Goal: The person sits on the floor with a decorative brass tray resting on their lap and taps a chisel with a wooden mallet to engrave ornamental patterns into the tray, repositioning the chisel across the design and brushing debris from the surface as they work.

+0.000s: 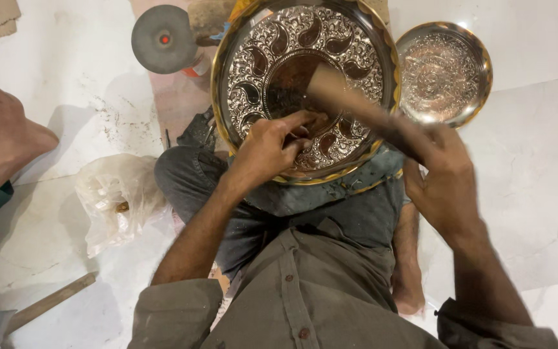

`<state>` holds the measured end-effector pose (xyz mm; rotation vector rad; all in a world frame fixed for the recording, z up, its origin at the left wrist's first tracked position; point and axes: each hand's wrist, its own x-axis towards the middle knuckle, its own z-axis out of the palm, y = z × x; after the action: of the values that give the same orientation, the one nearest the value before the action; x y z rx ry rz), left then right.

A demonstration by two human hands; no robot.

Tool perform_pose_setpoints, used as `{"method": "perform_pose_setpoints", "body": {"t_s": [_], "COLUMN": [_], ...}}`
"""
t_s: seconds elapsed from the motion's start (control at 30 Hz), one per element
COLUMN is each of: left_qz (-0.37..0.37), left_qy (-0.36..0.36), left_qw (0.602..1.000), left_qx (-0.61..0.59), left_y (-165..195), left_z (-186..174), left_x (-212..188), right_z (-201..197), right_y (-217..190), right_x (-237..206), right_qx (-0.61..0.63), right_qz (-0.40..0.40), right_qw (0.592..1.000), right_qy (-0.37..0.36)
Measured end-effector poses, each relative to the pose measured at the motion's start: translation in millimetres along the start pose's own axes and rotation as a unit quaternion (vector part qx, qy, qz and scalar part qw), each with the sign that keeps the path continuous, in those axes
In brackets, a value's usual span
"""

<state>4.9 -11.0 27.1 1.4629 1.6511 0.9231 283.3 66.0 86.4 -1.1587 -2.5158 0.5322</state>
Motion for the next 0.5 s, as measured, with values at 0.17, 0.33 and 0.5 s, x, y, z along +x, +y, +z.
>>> {"method": "perform_pose_setpoints", "body": {"t_s": [0.17,0.33,0.5], "left_qz": [0.022,-0.007,0.018], "left_qy": [-0.042,-0.001,0.094], "left_qw": [0.998,1.0,0.995], "left_qx": [0.03,0.029,0.004], "left_y": [3,3,0], "left_z": [-7,-2,9], "left_x": [7,0,-12], "right_z": [9,6,-5], "right_y": [3,0,-10], "right_x": [-9,0,19], "right_qx": [0.05,-0.018,-0.117], "right_qz": [-0.002,-0.015,-0.066], "right_qw": [0.998,0.999,0.991], "right_qy": [0.044,0.044,-0.005]}}
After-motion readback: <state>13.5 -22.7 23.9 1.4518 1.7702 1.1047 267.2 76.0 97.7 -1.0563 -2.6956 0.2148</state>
